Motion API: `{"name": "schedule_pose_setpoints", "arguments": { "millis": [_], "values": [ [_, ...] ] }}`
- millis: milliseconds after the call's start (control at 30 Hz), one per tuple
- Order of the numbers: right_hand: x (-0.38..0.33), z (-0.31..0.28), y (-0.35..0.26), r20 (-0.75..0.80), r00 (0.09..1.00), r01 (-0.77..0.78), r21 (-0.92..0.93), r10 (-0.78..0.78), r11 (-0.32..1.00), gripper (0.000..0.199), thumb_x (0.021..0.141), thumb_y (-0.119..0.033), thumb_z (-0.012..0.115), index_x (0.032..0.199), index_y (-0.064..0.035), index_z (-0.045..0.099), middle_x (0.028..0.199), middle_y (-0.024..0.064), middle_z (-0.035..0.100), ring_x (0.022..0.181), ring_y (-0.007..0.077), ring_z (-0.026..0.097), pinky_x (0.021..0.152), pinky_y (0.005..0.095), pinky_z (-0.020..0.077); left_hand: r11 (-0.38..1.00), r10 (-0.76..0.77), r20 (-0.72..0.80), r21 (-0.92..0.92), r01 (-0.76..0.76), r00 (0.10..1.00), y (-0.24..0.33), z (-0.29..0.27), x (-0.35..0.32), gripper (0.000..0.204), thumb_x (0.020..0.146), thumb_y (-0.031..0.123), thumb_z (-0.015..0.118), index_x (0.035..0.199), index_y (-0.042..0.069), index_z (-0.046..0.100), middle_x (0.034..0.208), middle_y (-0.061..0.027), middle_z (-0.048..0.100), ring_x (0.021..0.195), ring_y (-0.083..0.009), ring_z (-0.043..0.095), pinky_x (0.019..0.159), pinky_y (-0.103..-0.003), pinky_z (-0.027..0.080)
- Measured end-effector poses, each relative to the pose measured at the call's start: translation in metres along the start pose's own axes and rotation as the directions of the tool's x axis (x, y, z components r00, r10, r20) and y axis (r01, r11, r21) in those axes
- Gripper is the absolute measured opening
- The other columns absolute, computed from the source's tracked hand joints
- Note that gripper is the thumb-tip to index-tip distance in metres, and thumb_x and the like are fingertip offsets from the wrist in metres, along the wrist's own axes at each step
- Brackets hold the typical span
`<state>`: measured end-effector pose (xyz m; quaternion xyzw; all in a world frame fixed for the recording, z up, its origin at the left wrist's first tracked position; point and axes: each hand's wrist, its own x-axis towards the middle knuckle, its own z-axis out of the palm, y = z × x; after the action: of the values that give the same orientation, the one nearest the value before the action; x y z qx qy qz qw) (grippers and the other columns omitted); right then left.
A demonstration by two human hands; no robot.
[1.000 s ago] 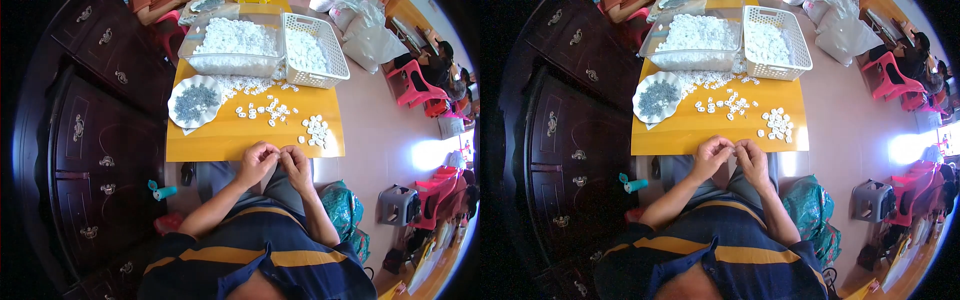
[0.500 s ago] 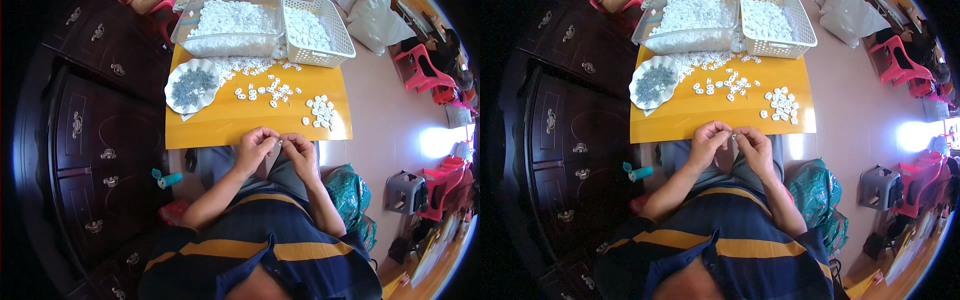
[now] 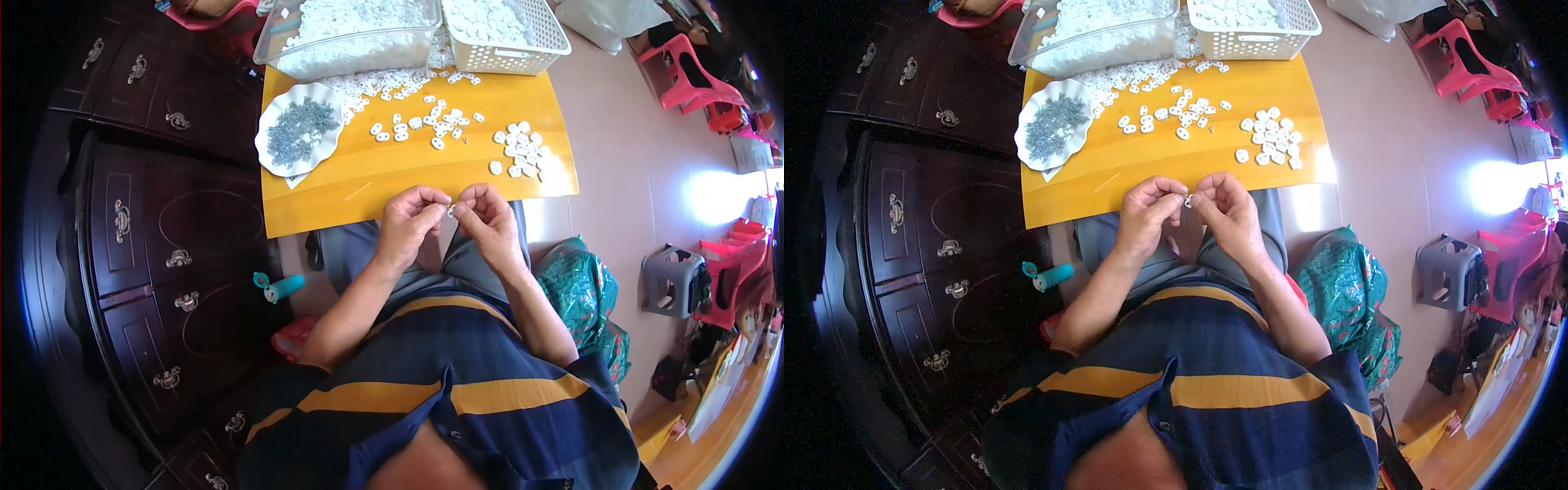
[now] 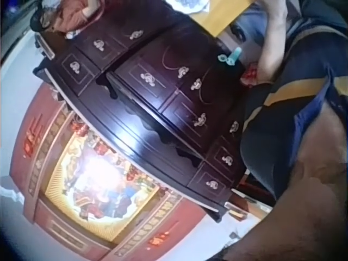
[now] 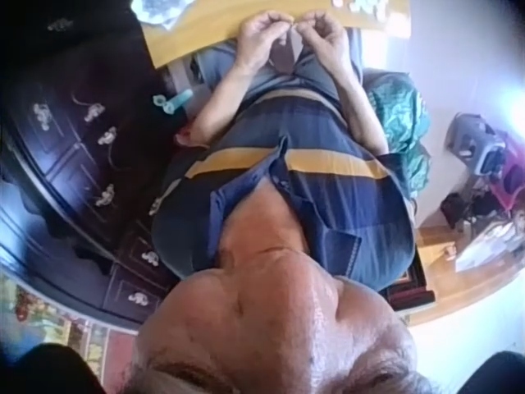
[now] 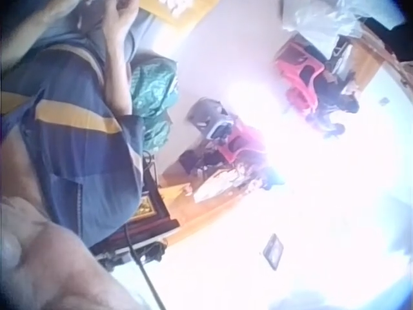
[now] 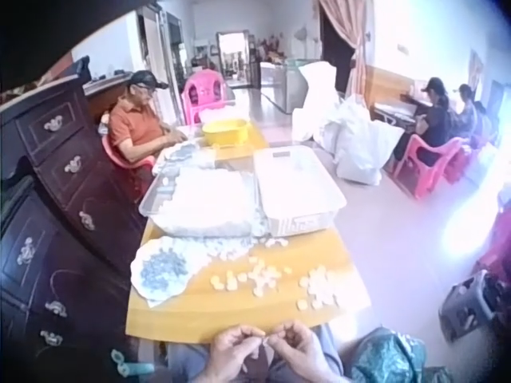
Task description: Assembling small plastic components by manually inserting metal pins into pre-drilled holes.
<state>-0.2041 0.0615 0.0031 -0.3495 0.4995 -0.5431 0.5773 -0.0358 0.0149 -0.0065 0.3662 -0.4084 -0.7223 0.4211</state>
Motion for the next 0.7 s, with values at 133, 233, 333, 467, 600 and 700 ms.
{"name": "schedule_pose_setpoints", "arguments": {
  "millis": [133, 233, 333, 467, 600, 700],
  "values": [
    [-0.001, 0.001, -0.002, 0.019, 1.000, -0.006, 0.016, 0.005, 1.000, 0.015, 0.099, -0.004, 0.069, 0.109, -0.0032, 0.058, 0.089, -0.0017, 0.064, 0.076, 0.0036, 0.059, 0.066, 0.0196, 0.0480, 1.000, 0.005, 0.027, 0.008, -0.005, 1.000, 0.002, -0.001, -0.001, 0.013, 0.095, 0.000, 0.065, 0.108, 0.001, 0.068, 0.087, 0.0003, 0.067, 0.071, -0.0032, 0.059, 0.063, -0.020, 0.050],
    [0.001, 0.000, 0.000, 0.031, 0.999, 0.009, -0.009, -0.009, 1.000, 0.014, 0.099, -0.006, 0.069, 0.106, -0.0054, 0.057, 0.086, -0.0034, 0.063, 0.073, 0.0028, 0.056, 0.063, 0.0184, 0.0456, 0.997, 0.038, 0.010, 0.071, -0.039, 0.999, 0.008, 0.000, 0.000, 0.022, 0.095, -0.002, 0.065, 0.116, 0.002, 0.064, 0.093, -0.0002, 0.067, 0.074, -0.0026, 0.059, 0.064, -0.019, 0.049],
    [0.001, -0.001, 0.000, 0.032, 0.999, 0.024, -0.047, -0.022, 0.999, 0.013, 0.100, -0.008, 0.070, 0.103, -0.0074, 0.057, 0.083, -0.0050, 0.060, 0.070, 0.0022, 0.053, 0.061, 0.0177, 0.0434, 0.978, 0.044, 0.049, 0.201, -0.053, 0.998, 0.011, -0.005, 0.001, 0.028, 0.094, -0.003, 0.065, 0.121, 0.002, 0.061, 0.097, -0.0009, 0.066, 0.078, -0.0030, 0.060, 0.067, -0.019, 0.050],
    [0.000, -0.001, -0.004, 0.039, 0.999, 0.027, -0.103, -0.023, 0.994, 0.014, 0.100, -0.008, 0.071, 0.101, -0.0073, 0.057, 0.081, -0.0055, 0.058, 0.069, 0.0018, 0.052, 0.060, 0.0178, 0.0427, 0.933, 0.136, 0.085, 0.324, -0.157, 0.987, 0.016, -0.005, 0.003, 0.028, 0.093, -0.006, 0.066, 0.120, 0.001, 0.061, 0.095, -0.0016, 0.066, 0.080, -0.0038, 0.062, 0.070, -0.019, 0.051],
    [0.000, 0.000, -0.005, 0.042, 0.999, 0.037, -0.097, -0.033, 0.995, 0.015, 0.099, -0.009, 0.071, 0.101, -0.0072, 0.056, 0.081, -0.0056, 0.058, 0.070, 0.0016, 0.052, 0.061, 0.0179, 0.0424, 0.905, 0.160, 0.114, 0.379, -0.192, 0.980, 0.020, -0.002, 0.003, 0.029, 0.092, -0.007, 0.066, 0.120, 0.000, 0.061, 0.094, -0.0020, 0.067, 0.081, -0.0038, 0.063, 0.071, -0.020, 0.052],
    [0.000, -0.001, -0.005, 0.043, 0.999, 0.026, -0.093, -0.022, 0.995, 0.015, 0.099, -0.008, 0.071, 0.100, -0.0071, 0.057, 0.082, -0.0055, 0.058, 0.070, 0.0016, 0.052, 0.061, 0.0179, 0.0425, 0.900, 0.158, 0.119, 0.391, -0.192, 0.980, 0.022, -0.001, 0.002, 0.030, 0.092, -0.008, 0.065, 0.120, 0.000, 0.060, 0.092, -0.0022, 0.067, 0.079, -0.0034, 0.063, 0.071, -0.019, 0.052]
  ]
}}
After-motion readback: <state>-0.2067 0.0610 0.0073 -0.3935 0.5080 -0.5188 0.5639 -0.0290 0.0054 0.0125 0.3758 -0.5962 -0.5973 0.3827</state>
